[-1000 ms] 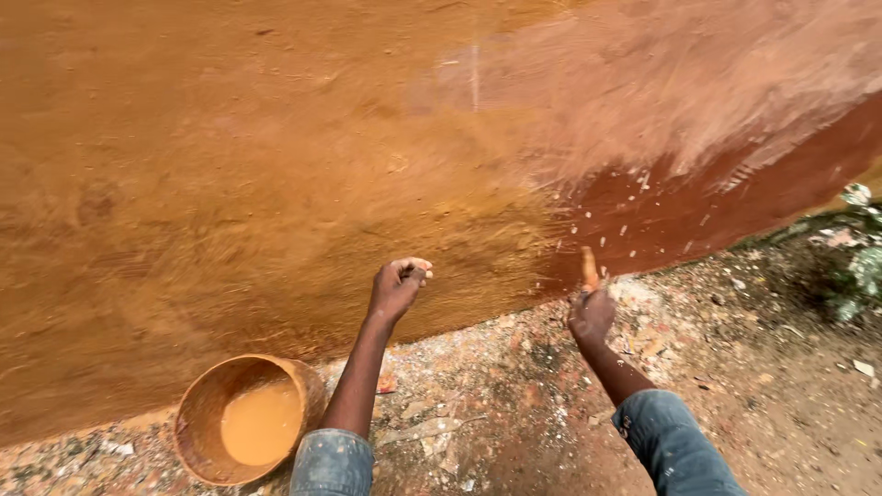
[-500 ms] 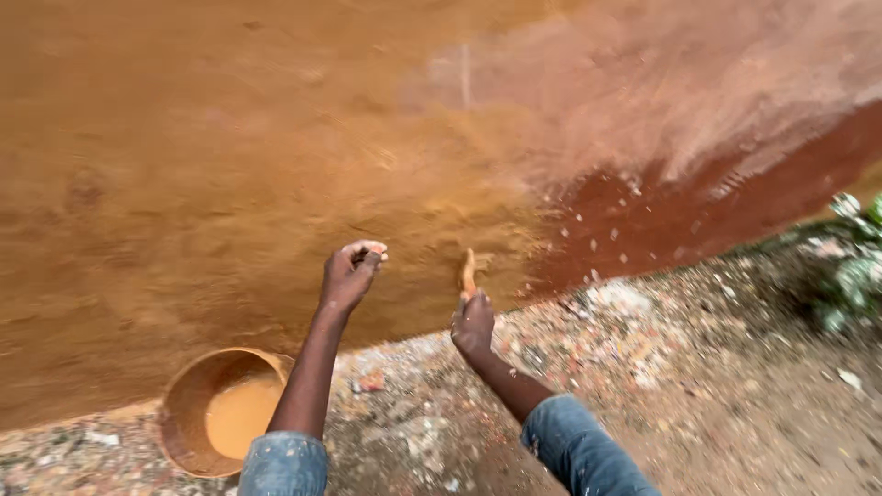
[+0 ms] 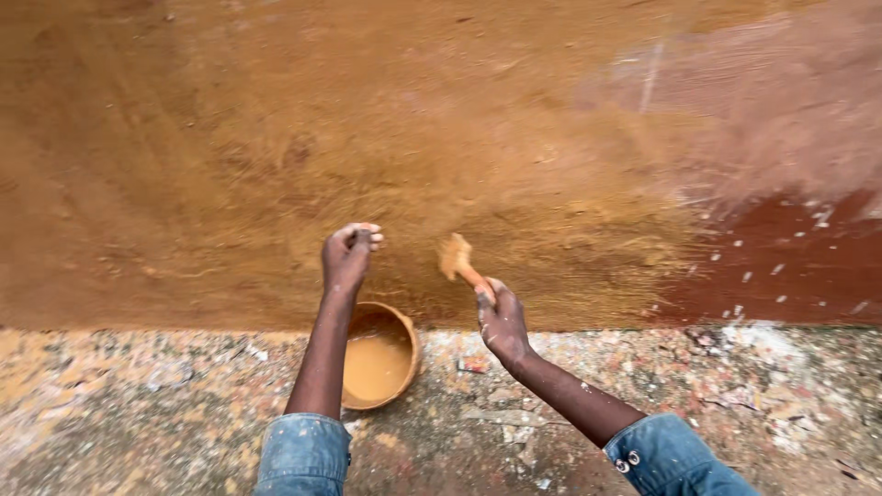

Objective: The person paints a wall with a light brown liquid using a brush. They repeatedly dip the brush into a bowl on the ground and apply the liquid to the wall surface in horizontal strokes.

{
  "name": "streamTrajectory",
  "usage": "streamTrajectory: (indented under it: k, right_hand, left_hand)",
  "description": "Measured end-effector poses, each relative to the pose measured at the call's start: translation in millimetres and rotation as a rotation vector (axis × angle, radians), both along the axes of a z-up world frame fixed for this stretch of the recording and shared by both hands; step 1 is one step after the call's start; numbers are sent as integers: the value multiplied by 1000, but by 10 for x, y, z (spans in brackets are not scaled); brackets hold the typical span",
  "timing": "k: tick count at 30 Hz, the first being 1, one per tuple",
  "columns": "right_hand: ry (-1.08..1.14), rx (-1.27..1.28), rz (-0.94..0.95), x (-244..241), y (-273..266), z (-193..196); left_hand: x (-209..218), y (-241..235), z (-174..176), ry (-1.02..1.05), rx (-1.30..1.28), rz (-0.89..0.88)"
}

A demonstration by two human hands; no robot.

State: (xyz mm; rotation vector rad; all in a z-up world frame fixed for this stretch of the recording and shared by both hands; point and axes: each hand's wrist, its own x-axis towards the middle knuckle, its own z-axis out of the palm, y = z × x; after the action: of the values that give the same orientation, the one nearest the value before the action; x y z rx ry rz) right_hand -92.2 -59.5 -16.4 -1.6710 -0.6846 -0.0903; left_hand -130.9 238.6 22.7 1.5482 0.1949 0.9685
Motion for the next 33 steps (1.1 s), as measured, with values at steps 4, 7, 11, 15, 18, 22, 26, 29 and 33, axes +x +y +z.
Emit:
streamTrajectory:
  k: [4,7,11,15,18,22,26,29,33]
  right_hand:
    - [-43,-150,103,-482,303,553]
    - [-66,-428,100,-783,537,587]
    - [-442,-569,157,-1050,729,497]
    - [-522,-873,348,-1113,1024,110]
    - [-417,-983,439,-995,1326,-288]
    - [-860,-944,425,-879,1541,-816]
    - [-963,-1106,365,-942,1837,-1126]
    - [-964,-1094,371,-1042,1898,-1163]
    - [-860,-905,326,-1086,1779,-711]
  left_hand:
    - [-402,426,17,-40,-230,148]
    - [-857,569,-30,-55,-348,185]
    - [-1223,528,122,147,-200,374]
    - [-1244,602,-9,323,-255,488]
    - [-1145,643,-245,335,-186,520]
    - [-1059,592,-287,270,-192,504]
    - [-1033,537,-61,223,-293,504]
    - [-1025,433,12,187,-341,508]
    - [-974,294,203,31,-353,513]
